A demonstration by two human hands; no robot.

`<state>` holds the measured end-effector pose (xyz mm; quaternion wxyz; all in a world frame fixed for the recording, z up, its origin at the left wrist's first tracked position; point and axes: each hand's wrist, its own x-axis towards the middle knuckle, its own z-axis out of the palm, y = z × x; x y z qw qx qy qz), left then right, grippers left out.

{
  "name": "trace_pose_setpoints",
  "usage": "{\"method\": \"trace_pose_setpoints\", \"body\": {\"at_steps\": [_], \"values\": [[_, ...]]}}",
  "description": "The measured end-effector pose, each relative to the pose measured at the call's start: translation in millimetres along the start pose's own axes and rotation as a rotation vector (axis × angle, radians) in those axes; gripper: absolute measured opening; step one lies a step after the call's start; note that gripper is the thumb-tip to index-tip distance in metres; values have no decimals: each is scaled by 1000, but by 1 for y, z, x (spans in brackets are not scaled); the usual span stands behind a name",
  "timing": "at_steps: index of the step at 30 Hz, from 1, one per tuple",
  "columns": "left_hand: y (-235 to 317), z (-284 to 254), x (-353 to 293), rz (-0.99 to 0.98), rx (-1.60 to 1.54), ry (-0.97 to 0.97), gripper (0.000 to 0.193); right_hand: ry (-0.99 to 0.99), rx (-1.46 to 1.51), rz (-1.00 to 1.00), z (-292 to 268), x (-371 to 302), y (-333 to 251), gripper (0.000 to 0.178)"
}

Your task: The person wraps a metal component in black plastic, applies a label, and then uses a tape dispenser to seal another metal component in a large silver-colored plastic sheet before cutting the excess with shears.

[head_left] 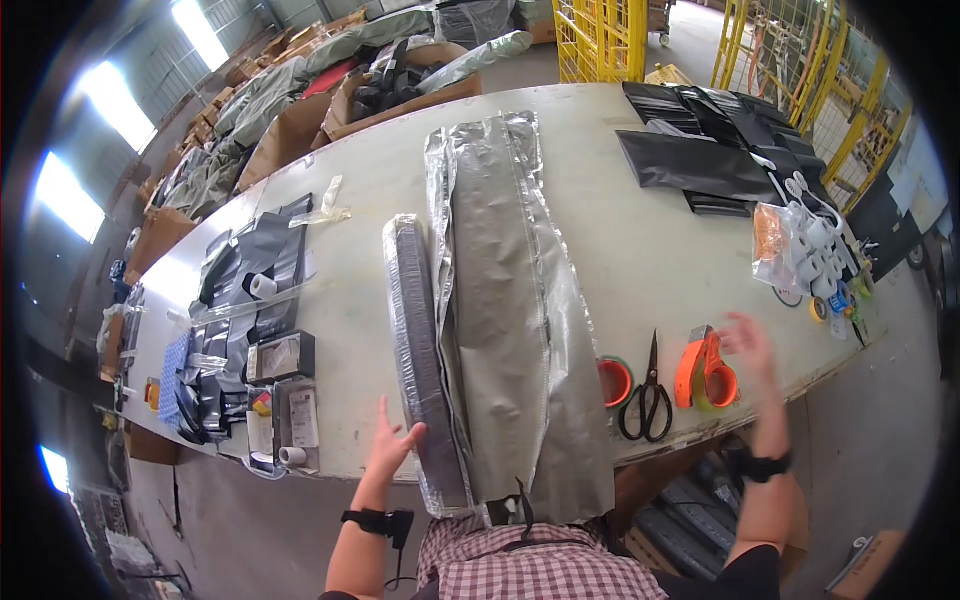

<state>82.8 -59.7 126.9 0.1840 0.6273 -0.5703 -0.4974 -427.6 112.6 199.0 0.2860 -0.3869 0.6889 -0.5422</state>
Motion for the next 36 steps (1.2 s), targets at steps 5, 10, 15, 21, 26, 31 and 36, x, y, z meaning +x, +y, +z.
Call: {"method": "trace_pose_setpoints", "body": {"at_steps": [5, 10, 15, 21, 26, 31, 36], "values": [[-21, 31, 49, 284, -40, -5, 114, -329, -342, -312, 233, -51, -30, 47], [5, 31, 95, 385, -52, -82, 118, -194, -1018, -163, 334, -67, 16, 59], [10, 37, 127, 533, -11, -96, 114, -277, -996, 2, 364, -69, 50, 60], [64, 96, 122, 538, 284, -28, 110, -341, -1133, 110, 313, -43, 69, 58], [94, 131, 120, 453, 175, 48, 105, -348, -1081, 114, 277, -14, 70, 56], [78, 128, 127, 364, -50, 9, 99, -220, -845, -17, 257, 2, 62, 44], [60, 107, 89, 497, 87, 5, 75, 175, -510, -52, 280, 0, 45, 65]]}}
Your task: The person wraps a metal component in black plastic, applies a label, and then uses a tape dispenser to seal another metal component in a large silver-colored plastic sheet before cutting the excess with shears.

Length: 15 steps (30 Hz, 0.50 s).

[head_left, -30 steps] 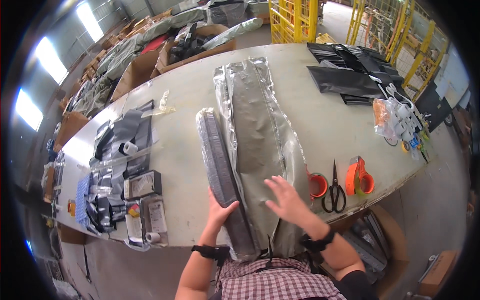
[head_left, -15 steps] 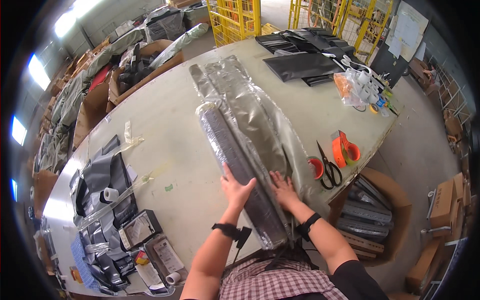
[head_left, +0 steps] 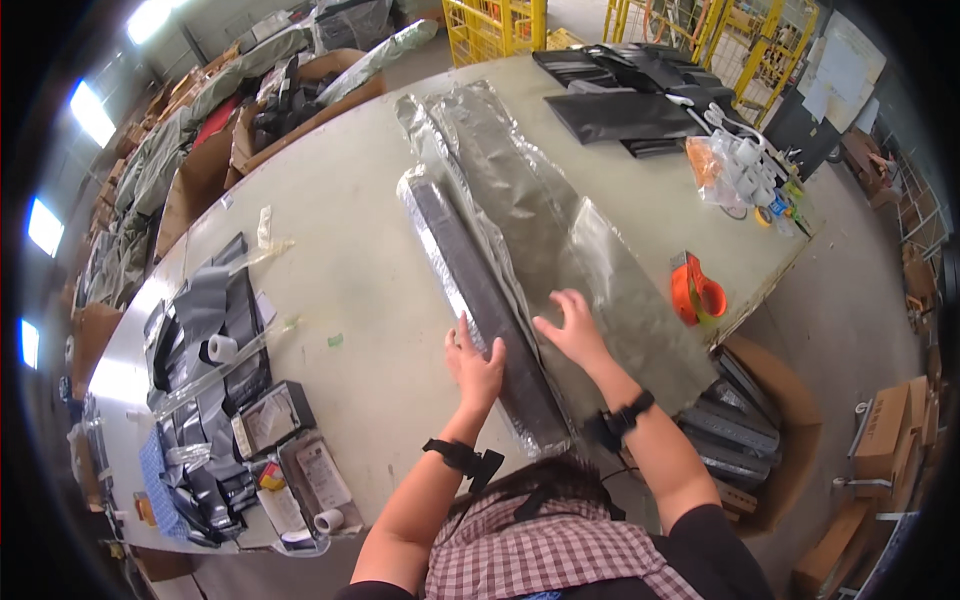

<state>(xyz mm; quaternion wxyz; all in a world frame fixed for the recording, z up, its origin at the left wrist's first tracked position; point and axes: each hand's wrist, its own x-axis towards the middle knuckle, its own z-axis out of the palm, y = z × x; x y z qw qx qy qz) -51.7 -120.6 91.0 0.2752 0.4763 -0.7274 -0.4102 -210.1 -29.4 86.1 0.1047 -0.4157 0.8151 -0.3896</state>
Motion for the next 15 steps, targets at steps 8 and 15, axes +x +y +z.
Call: {"method": "trace_pose_setpoints", "body": {"at_steps": [8, 15], "values": [[-9, -29, -43, 337, 218, -315, 50, -240, -595, 526, -5, 40, 16, 102], [-8, -63, -21, 442, -67, -290, 29, 118, -679, -116, -82, 82, -35, 18]]}}
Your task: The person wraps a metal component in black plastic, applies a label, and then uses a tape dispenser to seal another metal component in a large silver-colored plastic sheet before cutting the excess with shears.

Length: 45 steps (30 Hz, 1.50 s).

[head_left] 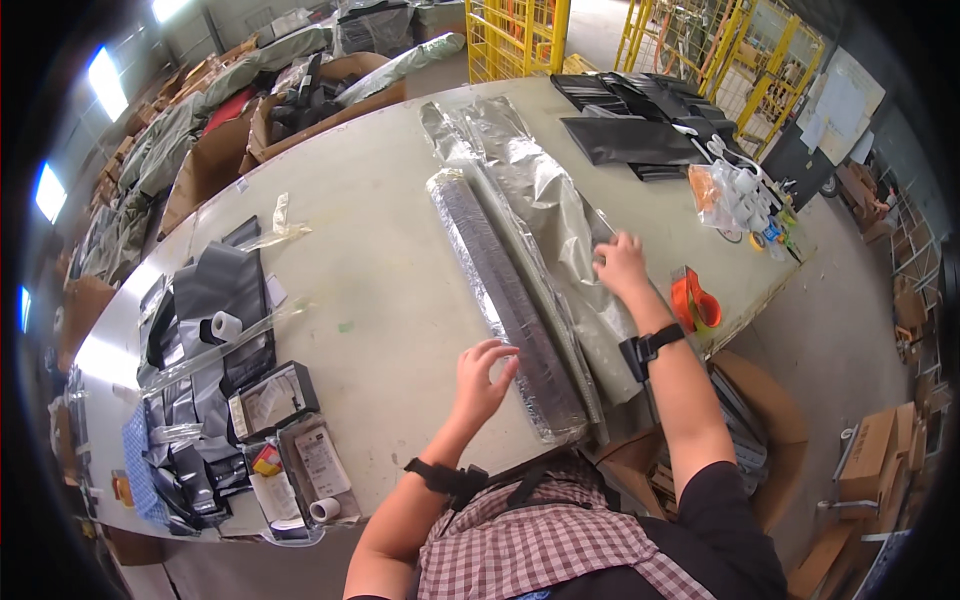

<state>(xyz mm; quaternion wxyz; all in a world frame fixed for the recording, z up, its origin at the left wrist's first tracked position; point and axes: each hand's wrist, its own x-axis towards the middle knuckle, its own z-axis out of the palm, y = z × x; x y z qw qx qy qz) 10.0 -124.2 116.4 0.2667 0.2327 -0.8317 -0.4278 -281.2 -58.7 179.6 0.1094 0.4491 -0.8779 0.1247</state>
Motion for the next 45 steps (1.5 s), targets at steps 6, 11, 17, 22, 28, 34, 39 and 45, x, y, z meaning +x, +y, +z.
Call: {"method": "trace_pose_setpoints", "body": {"at_steps": [6, 11, 17, 22, 28, 34, 39, 45], "values": [[35, -68, 85, -518, -644, 38, 73, -258, -251, -719, -58, -31, -151, 21], [-36, -81, 110, -404, -75, -25, 62, -254, -30, -852, -3, -117, -209, 45], [-161, -157, 83, -548, -554, 452, 26, -289, -280, -424, -46, -129, -146, 31], [-316, -217, 47, -459, 383, 242, 36, -630, -70, -623, -40, -154, -187, 17], [-134, -169, 52, 84, 1183, 249, 50, 143, 277, -137, -9, -118, -181, 97], [-118, -132, -16, 151, 709, -467, 82, -47, 885, 121, 55, -83, -162, 110], [-117, -118, -36, 104, 345, -102, 93, -94, 228, -145, 67, -62, -173, 106], [-96, -95, -72, -6, 196, -568, 97, -261, -123, -191, 75, -52, -186, 95]]}}
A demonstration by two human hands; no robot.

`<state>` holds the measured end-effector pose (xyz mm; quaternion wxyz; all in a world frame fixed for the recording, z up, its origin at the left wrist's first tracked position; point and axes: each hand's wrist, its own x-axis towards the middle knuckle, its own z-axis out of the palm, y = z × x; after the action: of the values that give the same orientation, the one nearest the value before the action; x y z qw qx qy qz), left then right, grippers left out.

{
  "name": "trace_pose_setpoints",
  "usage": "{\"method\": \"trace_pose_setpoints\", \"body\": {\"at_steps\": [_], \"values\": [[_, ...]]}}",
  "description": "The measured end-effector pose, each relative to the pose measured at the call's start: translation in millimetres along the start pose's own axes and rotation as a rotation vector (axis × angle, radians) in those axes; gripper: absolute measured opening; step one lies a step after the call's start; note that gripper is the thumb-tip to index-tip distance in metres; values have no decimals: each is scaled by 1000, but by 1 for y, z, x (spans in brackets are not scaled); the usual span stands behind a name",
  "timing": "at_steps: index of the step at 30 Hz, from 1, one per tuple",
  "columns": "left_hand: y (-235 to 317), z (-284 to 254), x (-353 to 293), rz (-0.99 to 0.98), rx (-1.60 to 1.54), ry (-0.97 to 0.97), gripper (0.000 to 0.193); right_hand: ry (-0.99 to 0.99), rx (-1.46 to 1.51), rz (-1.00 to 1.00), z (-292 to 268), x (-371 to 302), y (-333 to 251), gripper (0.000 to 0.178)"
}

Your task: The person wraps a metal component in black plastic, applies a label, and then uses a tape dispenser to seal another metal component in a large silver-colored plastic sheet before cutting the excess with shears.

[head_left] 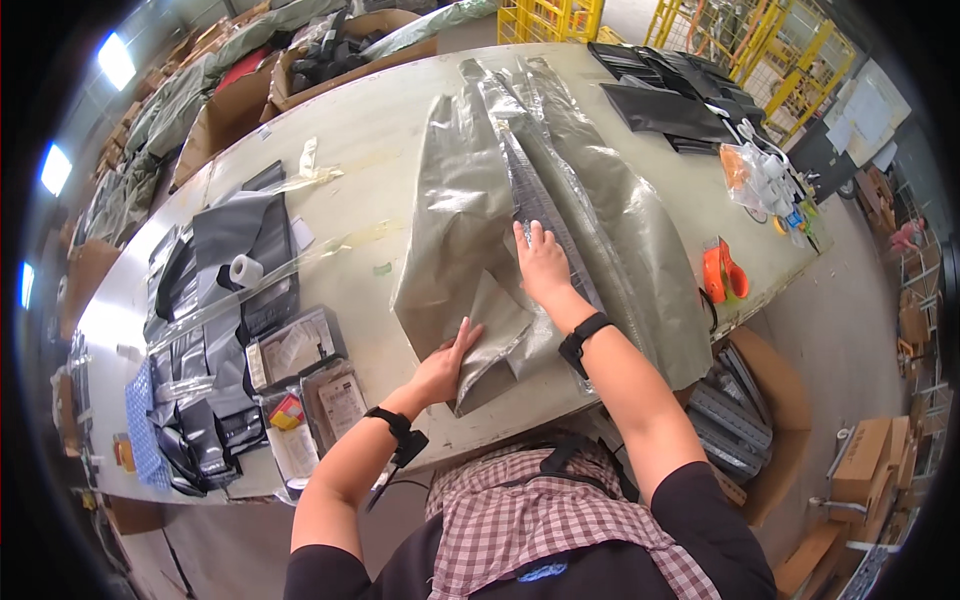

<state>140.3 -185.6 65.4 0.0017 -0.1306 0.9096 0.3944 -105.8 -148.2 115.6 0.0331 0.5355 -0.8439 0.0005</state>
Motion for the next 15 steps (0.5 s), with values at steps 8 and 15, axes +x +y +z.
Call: {"method": "trace_pose_setpoints", "body": {"at_steps": [8, 15], "values": [[20, 35, -9, 56, 202, 251, 91, -709, 764, -472, -9, -11, 10, 28], [-21, -19, -5, -285, 605, 318, 92, 600, 222, -810, -124, -159, 29, 5]]}}
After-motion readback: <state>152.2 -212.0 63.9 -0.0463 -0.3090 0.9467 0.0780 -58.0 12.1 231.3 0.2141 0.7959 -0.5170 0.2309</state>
